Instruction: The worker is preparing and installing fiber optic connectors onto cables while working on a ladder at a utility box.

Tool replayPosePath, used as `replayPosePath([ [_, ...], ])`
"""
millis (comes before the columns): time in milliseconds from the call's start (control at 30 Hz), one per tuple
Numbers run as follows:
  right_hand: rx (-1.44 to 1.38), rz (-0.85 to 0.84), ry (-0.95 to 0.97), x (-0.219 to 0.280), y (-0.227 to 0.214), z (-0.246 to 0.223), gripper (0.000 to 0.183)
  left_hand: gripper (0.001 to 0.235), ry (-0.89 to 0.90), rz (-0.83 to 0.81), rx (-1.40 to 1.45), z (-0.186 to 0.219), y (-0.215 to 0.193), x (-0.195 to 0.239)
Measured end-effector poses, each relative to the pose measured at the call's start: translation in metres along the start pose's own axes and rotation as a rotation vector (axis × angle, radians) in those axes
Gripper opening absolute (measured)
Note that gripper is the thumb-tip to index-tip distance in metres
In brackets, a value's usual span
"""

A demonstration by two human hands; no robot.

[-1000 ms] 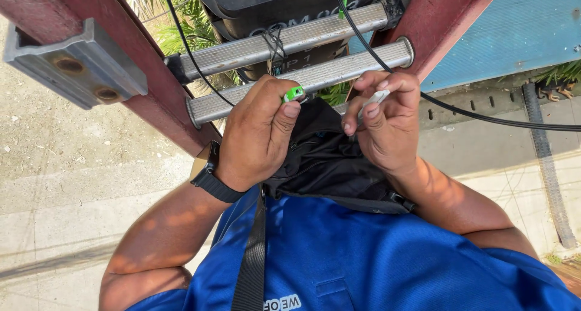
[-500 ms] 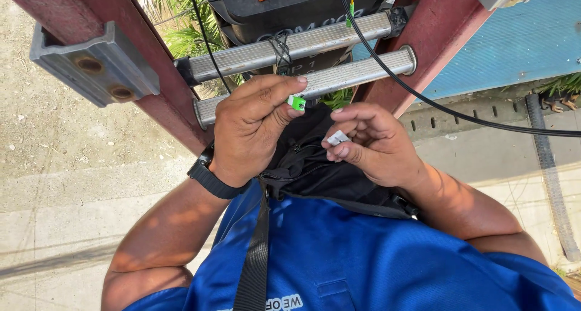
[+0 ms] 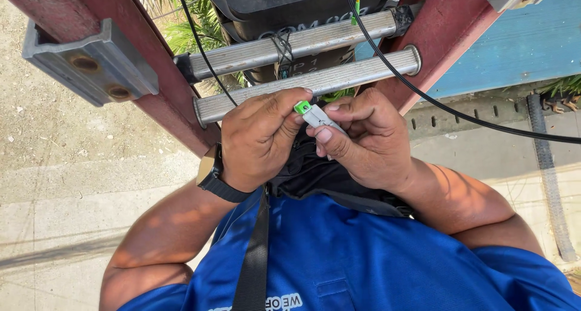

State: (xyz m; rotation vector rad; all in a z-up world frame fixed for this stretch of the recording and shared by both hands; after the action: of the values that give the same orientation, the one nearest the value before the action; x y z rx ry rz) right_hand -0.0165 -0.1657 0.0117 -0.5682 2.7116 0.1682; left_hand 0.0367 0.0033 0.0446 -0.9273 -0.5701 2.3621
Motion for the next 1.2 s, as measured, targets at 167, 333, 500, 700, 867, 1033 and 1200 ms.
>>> replayPosePath([
  [167,0.004,0.004,-0.044,-0.001,0.001,0.002,0.026,0.025,0.040,-0.021,-0.085,-0.002,0.005,0.001],
  [333,0.001,-0.011,-0.049,-0.001,0.001,0.005,0.026,0.026,0.021,-0.041,-0.028,-0.007,0.009,0.003],
  [500,-0.017,-0.002,-0.034,0.000,0.001,0.008,0.025,0.024,0.022,-0.014,0.017,-0.008,0.010,0.005],
  [700,-0.072,-0.005,-0.018,0.002,0.001,0.010,0.024,0.024,0.018,-0.036,0.027,-0.006,0.010,0.004],
  [867,-0.094,0.006,0.002,0.005,0.003,0.011,0.023,0.024,0.044,-0.026,0.006,-0.006,0.011,0.005],
  [1033,-0.224,0.004,0.020,0.007,0.005,0.010,0.023,0.022,0.098,-0.031,-0.110,0.000,0.006,0.003],
  [1200,-0.191,0.001,0.039,0.008,0.006,0.006,0.023,0.026,0.164,-0.017,-0.153,0.001,0.004,0.006],
])
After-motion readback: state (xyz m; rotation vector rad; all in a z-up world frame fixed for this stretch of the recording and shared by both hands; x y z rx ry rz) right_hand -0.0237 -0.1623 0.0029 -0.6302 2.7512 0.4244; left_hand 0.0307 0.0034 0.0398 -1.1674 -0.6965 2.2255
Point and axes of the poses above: each hand's wrist, its own x-axis away from the middle knuckle, its own y-axis out of the palm, z = x × y, the point moved 6 cm from there along -x, towards the middle knuckle, and after that the axes turned 13 degrees about -z, right-handed, at the moved point
